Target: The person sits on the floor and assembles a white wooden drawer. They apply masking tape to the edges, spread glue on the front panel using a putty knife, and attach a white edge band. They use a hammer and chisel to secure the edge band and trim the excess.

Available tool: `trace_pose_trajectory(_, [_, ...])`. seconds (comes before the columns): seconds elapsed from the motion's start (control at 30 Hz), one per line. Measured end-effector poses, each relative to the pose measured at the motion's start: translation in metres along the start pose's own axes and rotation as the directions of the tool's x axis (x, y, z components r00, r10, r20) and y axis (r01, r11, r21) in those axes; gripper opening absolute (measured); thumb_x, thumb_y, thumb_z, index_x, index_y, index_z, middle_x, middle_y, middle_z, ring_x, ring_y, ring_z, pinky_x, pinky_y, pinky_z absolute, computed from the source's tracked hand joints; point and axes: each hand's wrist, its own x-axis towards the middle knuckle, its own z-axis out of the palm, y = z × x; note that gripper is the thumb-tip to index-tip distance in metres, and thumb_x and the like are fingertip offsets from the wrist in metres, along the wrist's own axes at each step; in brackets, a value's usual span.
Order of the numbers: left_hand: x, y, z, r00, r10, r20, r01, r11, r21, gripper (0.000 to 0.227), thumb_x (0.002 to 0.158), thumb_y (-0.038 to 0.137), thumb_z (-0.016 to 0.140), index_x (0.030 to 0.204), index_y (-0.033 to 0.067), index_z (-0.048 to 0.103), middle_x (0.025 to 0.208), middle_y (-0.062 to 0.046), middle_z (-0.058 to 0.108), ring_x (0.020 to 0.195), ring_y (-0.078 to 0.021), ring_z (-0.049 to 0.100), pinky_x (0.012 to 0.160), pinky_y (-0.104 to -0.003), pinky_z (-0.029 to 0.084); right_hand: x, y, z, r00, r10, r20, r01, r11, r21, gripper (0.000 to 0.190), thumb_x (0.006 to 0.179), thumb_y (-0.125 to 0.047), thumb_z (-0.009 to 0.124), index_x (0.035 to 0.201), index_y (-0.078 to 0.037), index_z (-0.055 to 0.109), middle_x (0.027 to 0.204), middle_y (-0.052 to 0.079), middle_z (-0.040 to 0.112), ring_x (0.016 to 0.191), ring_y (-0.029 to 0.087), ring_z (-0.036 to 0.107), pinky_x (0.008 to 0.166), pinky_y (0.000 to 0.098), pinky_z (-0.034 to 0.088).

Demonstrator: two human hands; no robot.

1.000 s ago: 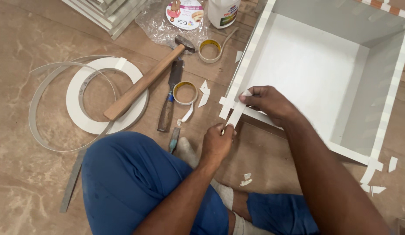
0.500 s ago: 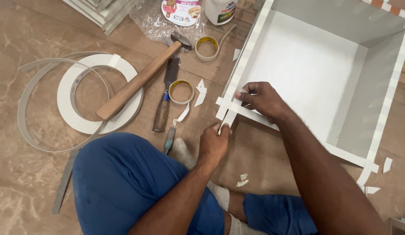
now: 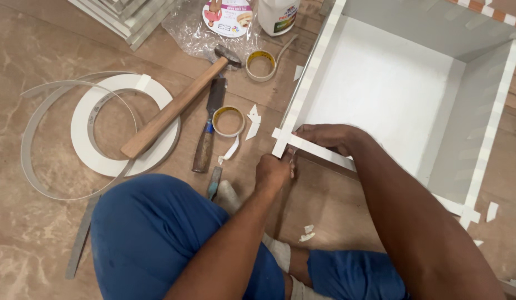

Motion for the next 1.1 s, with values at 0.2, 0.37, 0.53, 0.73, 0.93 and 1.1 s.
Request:
trace_pose_trajectory(0.2, [0.009, -0.008, -0.004, 0.992, -0.031, 0.121, 0.056, 0.977, -0.204, 0.041, 0.098, 0.035, 0.069, 0.074, 0.0014, 0.068, 0.061, -0.005, 0.065, 0.046, -0.0154, 0.059, 0.043, -0.033, 0.043, -0.010, 0.001, 0.015, 0.790, -0.217, -0.573, 0.104, 0.969, -0.223, 0.046, 0.103, -0.042, 0.055, 0.110, -0.004, 0.080, 0.107, 0.015, 0.080, 0.101, 0.027, 0.075, 0.098, 0.0393, 0.055])
trace_pose_trajectory(0.37, [0.009, -0.010, -0.003, 0.986, -0.068, 0.154, 0.099, 0.974, -0.203, 0.039, 0.100, 0.031, 0.065, 0.074, 0.0009, 0.067, 0.060, -0.007, 0.064, 0.043, -0.0149, 0.055, 0.041, -0.033, 0.042, -0.056, 0.006, 0.064, 0.568, -0.701, -0.431, 0.307, 0.666, -0.679, 0.044, 0.094, -0.045, 0.068, 0.110, -0.005, 0.076, 0.102, 0.015, 0.076, 0.091, 0.033, 0.072, 0.080, 0.0427, 0.055])
trace_pose_trajectory(0.53, [0.011, -0.018, -0.003, 0.986, 0.001, 0.169, 0.052, 0.949, -0.310, 0.037, 0.099, 0.031, 0.066, 0.076, 0.0020, 0.066, 0.062, -0.006, 0.061, 0.046, -0.0150, 0.052, 0.042, -0.033, 0.039, -0.046, 0.009, 0.078, 0.455, -0.772, -0.444, 0.084, 0.534, -0.841, 0.038, 0.092, -0.043, 0.070, 0.104, -0.007, 0.068, 0.092, 0.009, 0.071, 0.082, 0.032, 0.066, 0.082, 0.0454, 0.047])
trace_pose_trajectory(0.73, [0.015, -0.037, 0.009, 0.992, 0.109, -0.064, -0.114, 0.991, -0.070, 0.037, 0.100, 0.032, 0.059, 0.080, 0.0026, 0.069, 0.064, -0.005, 0.060, 0.050, -0.0131, 0.052, 0.045, -0.030, 0.038, -0.043, 0.004, 0.091, 0.497, -0.696, -0.518, -0.061, 0.567, -0.821, 0.037, 0.095, -0.044, 0.067, 0.106, -0.010, 0.059, 0.091, 0.006, 0.068, 0.093, 0.026, 0.065, 0.086, 0.0497, 0.040])
trace_pose_trajectory(0.93, [0.032, -0.057, 0.021, 0.916, -0.030, 0.401, 0.178, 0.924, -0.338, 0.032, 0.101, 0.030, 0.055, 0.089, 0.0017, 0.066, 0.065, -0.006, 0.059, 0.048, -0.0146, 0.050, 0.042, -0.031, 0.038, -0.039, 0.006, 0.091, 0.533, -0.672, -0.515, -0.091, 0.559, -0.824, 0.039, 0.094, -0.044, 0.067, 0.108, -0.009, 0.057, 0.092, 0.006, 0.069, 0.091, 0.026, 0.065, 0.086, 0.0516, 0.039])
trace_pose_trajectory(1.1, [-0.024, -0.047, 0.018, 0.923, 0.046, 0.382, 0.025, 0.984, -0.177, 0.028, 0.099, 0.026, 0.057, 0.094, -0.0010, 0.064, 0.069, -0.010, 0.061, 0.050, -0.0169, 0.053, 0.045, -0.032, 0.043, -0.045, 0.020, 0.078, 0.651, -0.562, -0.510, -0.078, 0.619, -0.782, 0.038, 0.093, -0.041, 0.069, 0.117, -0.013, 0.060, 0.115, 0.006, 0.072, 0.119, 0.026, 0.064, 0.102, 0.0570, 0.040])
